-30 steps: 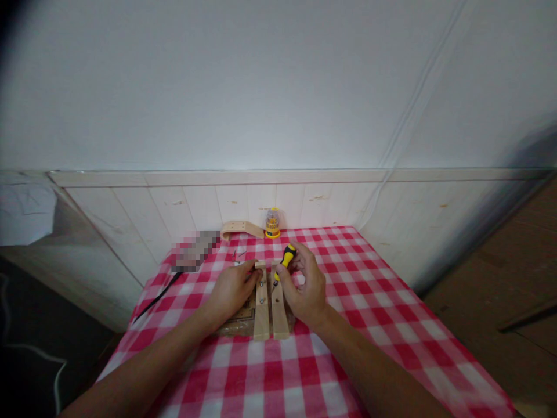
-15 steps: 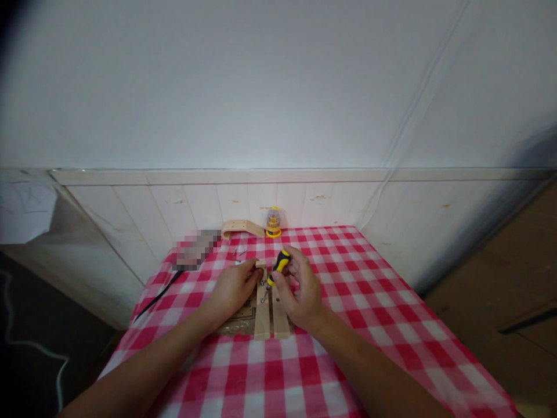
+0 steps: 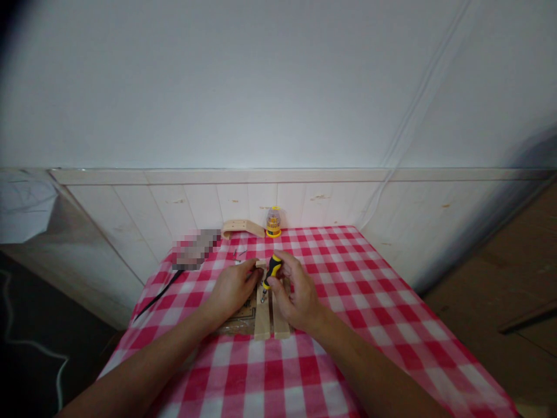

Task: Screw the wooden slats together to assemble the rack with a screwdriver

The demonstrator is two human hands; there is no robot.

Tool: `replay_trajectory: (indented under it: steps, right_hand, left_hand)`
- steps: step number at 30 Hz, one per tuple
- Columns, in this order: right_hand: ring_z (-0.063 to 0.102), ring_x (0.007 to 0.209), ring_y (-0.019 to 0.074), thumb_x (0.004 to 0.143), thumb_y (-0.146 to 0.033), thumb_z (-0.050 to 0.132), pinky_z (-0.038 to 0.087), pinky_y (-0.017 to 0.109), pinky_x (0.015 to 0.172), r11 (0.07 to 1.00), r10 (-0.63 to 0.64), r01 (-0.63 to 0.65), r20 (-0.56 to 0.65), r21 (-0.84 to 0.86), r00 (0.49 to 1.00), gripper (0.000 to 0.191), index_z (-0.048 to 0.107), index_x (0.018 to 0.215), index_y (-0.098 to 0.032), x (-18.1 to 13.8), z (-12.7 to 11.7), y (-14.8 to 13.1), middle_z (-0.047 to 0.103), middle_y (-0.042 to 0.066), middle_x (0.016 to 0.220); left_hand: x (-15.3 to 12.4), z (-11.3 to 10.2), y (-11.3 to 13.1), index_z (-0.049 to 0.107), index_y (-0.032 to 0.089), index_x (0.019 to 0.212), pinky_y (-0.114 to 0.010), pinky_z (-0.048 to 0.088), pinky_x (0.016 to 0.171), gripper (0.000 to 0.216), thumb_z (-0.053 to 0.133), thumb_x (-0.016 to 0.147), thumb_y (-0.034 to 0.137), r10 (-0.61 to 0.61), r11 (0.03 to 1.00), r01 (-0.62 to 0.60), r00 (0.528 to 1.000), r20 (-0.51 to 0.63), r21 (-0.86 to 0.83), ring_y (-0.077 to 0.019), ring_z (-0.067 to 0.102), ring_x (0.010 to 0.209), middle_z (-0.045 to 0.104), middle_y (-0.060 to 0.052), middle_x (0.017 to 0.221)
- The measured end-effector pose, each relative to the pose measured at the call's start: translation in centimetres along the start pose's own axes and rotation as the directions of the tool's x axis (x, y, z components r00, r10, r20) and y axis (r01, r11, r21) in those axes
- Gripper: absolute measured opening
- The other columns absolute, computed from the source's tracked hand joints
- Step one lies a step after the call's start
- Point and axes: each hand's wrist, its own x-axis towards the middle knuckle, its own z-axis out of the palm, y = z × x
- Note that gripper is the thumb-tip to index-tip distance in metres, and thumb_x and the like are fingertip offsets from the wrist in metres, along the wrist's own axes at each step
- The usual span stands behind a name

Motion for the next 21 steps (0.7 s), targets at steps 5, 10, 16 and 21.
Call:
replay_trajectory:
  steps: [5, 10, 16, 21]
  right_hand:
    - [0.072, 0.098, 0.0237, 0.098, -0.024, 0.054, 0.061, 0.037, 0.08, 1.0, 0.013, -0.013, 0.045, 0.01, 0.999, 0.042, 0.043, 0.138, -0.026, 0.09, -0.2, -0.26, 0.067, 0.012, 0.117]
    - [0.071, 0.084, 0.0198, 0.095, -0.02, 0.056, 0.06, 0.033, 0.073, 1.0, 0.021, -0.021, 0.016, -0.009, 1.0, 0.044, 0.045, 0.137, -0.026, 0.38, -0.06, -0.51, 0.068, 0.008, 0.104]
    - [0.067, 0.076, 0.017, 0.09, -0.016, 0.062, 0.057, 0.029, 0.067, 0.999, 0.028, -0.029, -0.029, -0.033, 0.999, 0.046, 0.048, 0.133, -0.027, 0.44, 0.25, -0.6, 0.067, 0.004, 0.095]
    - [0.063, 0.069, 0.0153, 0.088, -0.016, 0.063, 0.054, 0.028, 0.062, 0.997, 0.052, -0.054, -0.049, -0.047, 0.997, 0.047, 0.049, 0.131, -0.026, 0.48, 0.38, -0.45, 0.064, 0.0, 0.086]
  left_hand:
    - [0.06, 0.09, -0.06, 0.062, 0.024, 0.118, -0.029, 0.046, 0.072, 0.031, 0.041, 0.099, 0.036, 0.01, 1.0, -0.01, 1.0, -0.013, 0.011, -0.0245, 0.072, 0.094, 0.076, -0.008, 0.101]
    - [-0.01, 0.03, -0.05, 0.061, 0.024, 0.119, -0.029, 0.046, 0.07, 0.033, 0.039, 0.099, 0.039, 0.016, 1.0, -0.016, 1.0, -0.005, 0.013, -0.0246, 0.072, 0.094, 0.076, -0.009, 0.101]
    - [-0.05, 0.1, -0.1, 0.061, 0.023, 0.119, -0.03, 0.046, 0.072, 0.032, 0.04, 0.099, 0.037, 0.014, 0.999, -0.014, 1.0, -0.004, 0.03, -0.0244, 0.072, 0.094, 0.076, -0.009, 0.102]
    - [0.08, 0.25, -0.17, 0.061, 0.024, 0.119, -0.03, 0.046, 0.073, 0.031, 0.041, 0.098, 0.036, 0.012, 0.999, -0.011, 1.0, -0.005, 0.047, -0.0245, 0.072, 0.096, 0.076, -0.008, 0.104]
